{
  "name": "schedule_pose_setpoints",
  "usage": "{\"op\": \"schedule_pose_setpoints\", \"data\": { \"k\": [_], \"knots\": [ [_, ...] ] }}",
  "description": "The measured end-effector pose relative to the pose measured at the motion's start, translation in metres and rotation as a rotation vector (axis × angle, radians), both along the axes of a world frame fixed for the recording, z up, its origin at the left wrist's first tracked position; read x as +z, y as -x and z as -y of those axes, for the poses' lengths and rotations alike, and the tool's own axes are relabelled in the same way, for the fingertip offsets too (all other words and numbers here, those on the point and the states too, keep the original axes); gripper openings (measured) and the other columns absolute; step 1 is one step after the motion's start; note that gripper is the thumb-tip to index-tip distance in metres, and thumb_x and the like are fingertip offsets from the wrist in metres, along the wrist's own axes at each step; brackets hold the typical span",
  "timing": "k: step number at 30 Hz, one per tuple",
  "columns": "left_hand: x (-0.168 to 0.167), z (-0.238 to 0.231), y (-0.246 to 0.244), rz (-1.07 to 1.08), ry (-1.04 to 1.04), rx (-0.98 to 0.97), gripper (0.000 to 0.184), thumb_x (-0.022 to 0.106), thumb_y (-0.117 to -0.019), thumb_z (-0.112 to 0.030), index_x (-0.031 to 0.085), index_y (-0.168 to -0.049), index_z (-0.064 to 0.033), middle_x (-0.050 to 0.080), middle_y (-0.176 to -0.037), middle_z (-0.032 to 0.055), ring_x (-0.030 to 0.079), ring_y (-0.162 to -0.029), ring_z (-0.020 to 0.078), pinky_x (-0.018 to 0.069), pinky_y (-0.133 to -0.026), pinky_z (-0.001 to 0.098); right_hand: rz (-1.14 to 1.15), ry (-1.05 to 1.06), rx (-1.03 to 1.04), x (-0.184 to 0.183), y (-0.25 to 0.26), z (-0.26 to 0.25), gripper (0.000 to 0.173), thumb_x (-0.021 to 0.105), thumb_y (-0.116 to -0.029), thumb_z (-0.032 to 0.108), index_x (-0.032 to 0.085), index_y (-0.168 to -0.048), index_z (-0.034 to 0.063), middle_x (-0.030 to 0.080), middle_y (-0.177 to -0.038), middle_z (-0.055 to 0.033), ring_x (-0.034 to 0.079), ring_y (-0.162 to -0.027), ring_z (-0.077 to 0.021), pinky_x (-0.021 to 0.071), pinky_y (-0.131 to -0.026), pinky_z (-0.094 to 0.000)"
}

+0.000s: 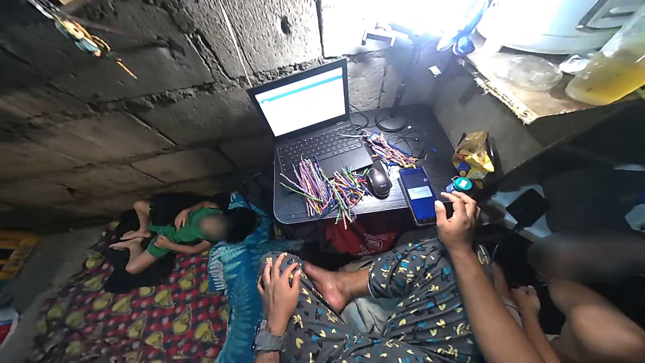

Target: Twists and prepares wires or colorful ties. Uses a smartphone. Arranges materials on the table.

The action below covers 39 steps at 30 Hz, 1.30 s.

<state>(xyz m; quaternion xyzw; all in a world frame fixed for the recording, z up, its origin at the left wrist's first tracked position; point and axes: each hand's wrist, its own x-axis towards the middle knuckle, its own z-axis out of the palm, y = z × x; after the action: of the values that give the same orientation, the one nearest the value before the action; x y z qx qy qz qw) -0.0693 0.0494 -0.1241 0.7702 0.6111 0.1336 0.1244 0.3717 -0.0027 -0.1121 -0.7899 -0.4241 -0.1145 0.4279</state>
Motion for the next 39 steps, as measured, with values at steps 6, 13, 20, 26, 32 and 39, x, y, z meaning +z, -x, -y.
{"op": "schedule_pose_setpoints", "data": {
  "k": [6,13,20,26,32,39],
  "knots": [
    [0.0,-0.001,0.0,0.022,-0.011,-0.004,0.028,0.059,-0.0981,-0.034,0.078,-0.114,-0.0213,0.054,-0.151,0.009,0.035,-0.147,0.0453,0.0241,-0.111,0.0723,0.087,0.004,0.042,0.009,0.011,-0.005,0.036,0.054,-0.1012,0.031,0.075,-0.117,0.0072,0.067,-0.126,-0.025,0.061,-0.119,-0.0503,0.0404,-0.107,-0.0638],
    [-0.001,-0.001,-0.003,0.025,-0.002,0.009,0.029,0.059,-0.0978,-0.033,0.078,-0.115,-0.0205,0.054,-0.151,0.0099,0.035,-0.146,0.0459,0.0237,-0.111,0.0728,0.155,0.024,0.252,0.031,0.051,-0.057,0.035,0.057,-0.0997,0.03,0.073,-0.118,0.0047,0.062,-0.132,-0.0248,0.057,-0.122,-0.0496,0.0403,-0.101,-0.0675],
    [0.001,0.001,0.0,0.037,-0.002,0.019,0.028,0.058,-0.0983,-0.033,0.078,-0.115,-0.0216,0.054,-0.151,0.0075,0.036,-0.147,0.0433,0.024,-0.111,0.0717,0.154,0.361,0.342,0.032,0.064,-0.128,0.049,0.051,-0.1026,0.051,0.068,-0.131,0.0142,0.051,-0.151,-0.018,0.039,-0.144,-0.0448,0.0253,-0.115,-0.0671],
    [-0.002,0.0,0.0,0.048,-0.006,0.022,0.031,0.057,-0.0987,-0.036,0.078,-0.115,-0.0221,0.056,-0.15,0.0068,0.038,-0.146,0.0428,0.0246,-0.112,0.0707,0.111,0.46,0.405,0.037,0.067,-0.145,0.059,0.049,-0.1015,0.058,0.063,-0.14,0.0149,0.043,-0.159,-0.0145,0.032,-0.149,-0.0432,0.018,-0.117,-0.0697],
    [-0.001,0.001,-0.001,0.053,-0.013,0.017,0.032,0.056,-0.0992,-0.037,0.078,-0.115,-0.0222,0.056,-0.149,0.0064,0.038,-0.145,0.0438,0.0238,-0.111,0.0719,0.139,0.412,0.321,0.032,0.066,-0.137,0.06,0.049,-0.1013,0.058,0.063,-0.138,0.0129,0.046,-0.156,-0.0174,0.034,-0.148,-0.0442,0.0168,-0.117,-0.071],
    [-0.003,0.001,0.001,0.061,-0.051,0.008,0.033,0.056,-0.0981,-0.039,0.079,-0.114,-0.0216,0.058,-0.147,0.0075,0.041,-0.143,0.0452,0.027,-0.109,0.0733,0.145,0.475,0.321,0.02,0.065,-0.135,0.06,0.05,-0.1012,0.058,0.061,-0.142,0.0142,0.046,-0.156,-0.0178,0.034,-0.147,-0.0455,0.0183,-0.116,-0.0724]
  ]
}}
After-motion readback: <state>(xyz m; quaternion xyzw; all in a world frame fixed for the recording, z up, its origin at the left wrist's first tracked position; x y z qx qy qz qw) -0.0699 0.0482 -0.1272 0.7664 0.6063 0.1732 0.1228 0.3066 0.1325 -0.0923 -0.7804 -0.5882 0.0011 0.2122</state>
